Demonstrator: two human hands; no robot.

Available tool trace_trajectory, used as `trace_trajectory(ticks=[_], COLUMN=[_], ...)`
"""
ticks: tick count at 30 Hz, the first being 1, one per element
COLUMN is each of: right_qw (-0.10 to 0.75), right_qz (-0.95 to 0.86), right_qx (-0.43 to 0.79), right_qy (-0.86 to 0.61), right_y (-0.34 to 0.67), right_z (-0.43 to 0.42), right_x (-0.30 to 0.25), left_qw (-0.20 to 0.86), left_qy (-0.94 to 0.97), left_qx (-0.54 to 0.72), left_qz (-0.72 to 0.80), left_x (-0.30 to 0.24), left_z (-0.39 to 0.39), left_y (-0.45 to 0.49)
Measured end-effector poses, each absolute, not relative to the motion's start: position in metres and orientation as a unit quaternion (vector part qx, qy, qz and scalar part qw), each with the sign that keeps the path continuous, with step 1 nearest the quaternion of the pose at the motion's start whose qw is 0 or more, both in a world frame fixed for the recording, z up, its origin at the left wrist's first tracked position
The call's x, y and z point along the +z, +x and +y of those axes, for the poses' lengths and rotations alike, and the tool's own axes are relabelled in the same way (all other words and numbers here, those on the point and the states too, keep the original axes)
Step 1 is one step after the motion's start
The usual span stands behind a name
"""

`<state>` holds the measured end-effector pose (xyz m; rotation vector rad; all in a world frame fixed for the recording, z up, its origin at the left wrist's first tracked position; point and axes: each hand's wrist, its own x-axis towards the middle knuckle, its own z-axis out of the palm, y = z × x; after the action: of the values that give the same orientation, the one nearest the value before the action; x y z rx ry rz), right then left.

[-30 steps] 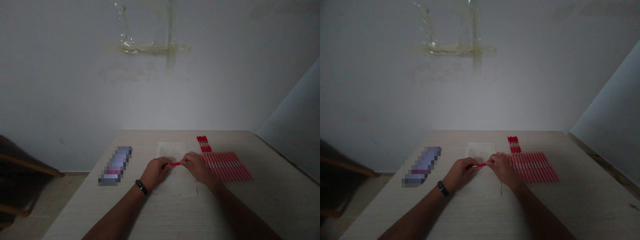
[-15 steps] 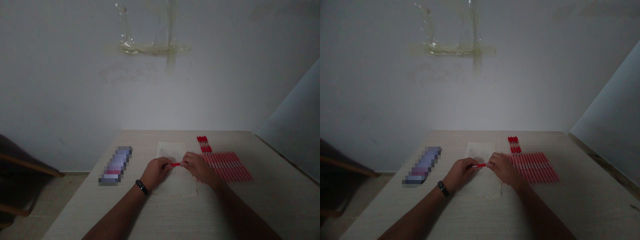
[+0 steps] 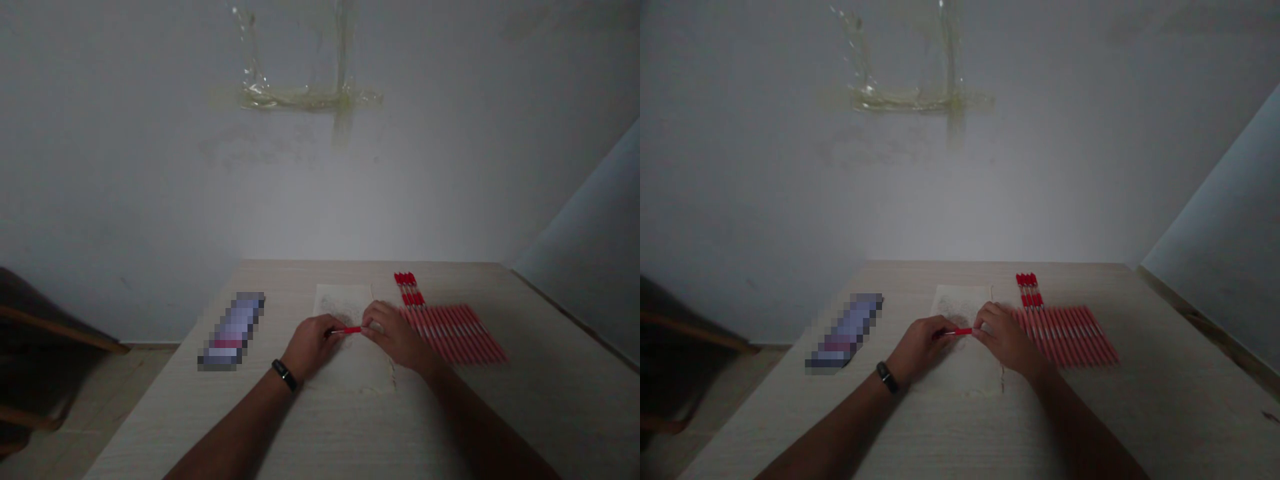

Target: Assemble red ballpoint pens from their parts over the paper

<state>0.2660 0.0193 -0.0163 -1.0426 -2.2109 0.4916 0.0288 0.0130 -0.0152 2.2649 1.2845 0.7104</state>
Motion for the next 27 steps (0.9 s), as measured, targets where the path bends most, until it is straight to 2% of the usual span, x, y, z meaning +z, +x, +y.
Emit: trace_trajectory(ticks=[5,11,19,27], right_qw=[0.307,0.334,0.360,0.368], right_qz=[-0.849,-0.835,-0.821,-0.798], right_qx=[0.184,0.210,0.184,0.237], right_qy=[-0.389,-0.383,-0.402,-0.414], right_y=[0.261,0.255,0.256,0.251], right_z=[0.017,0.016,0.017,0.019], right_x=[-0.014,-0.019,-0.019,-0.029], left_qw=[0.219,0.208,0.205,0.193], left_qy=[0.822,0.820,0.810,0.818], left_qx=[0.263,0.281,0.295,0.316], left_qz=[0.454,0.454,0.464,0.440], left_x=[-0.013,-0.013,-0.012,-0.014], left_z=[0.012,0.013,0.011,0.012], left_y=[0.029,0.028,0.029,0.027])
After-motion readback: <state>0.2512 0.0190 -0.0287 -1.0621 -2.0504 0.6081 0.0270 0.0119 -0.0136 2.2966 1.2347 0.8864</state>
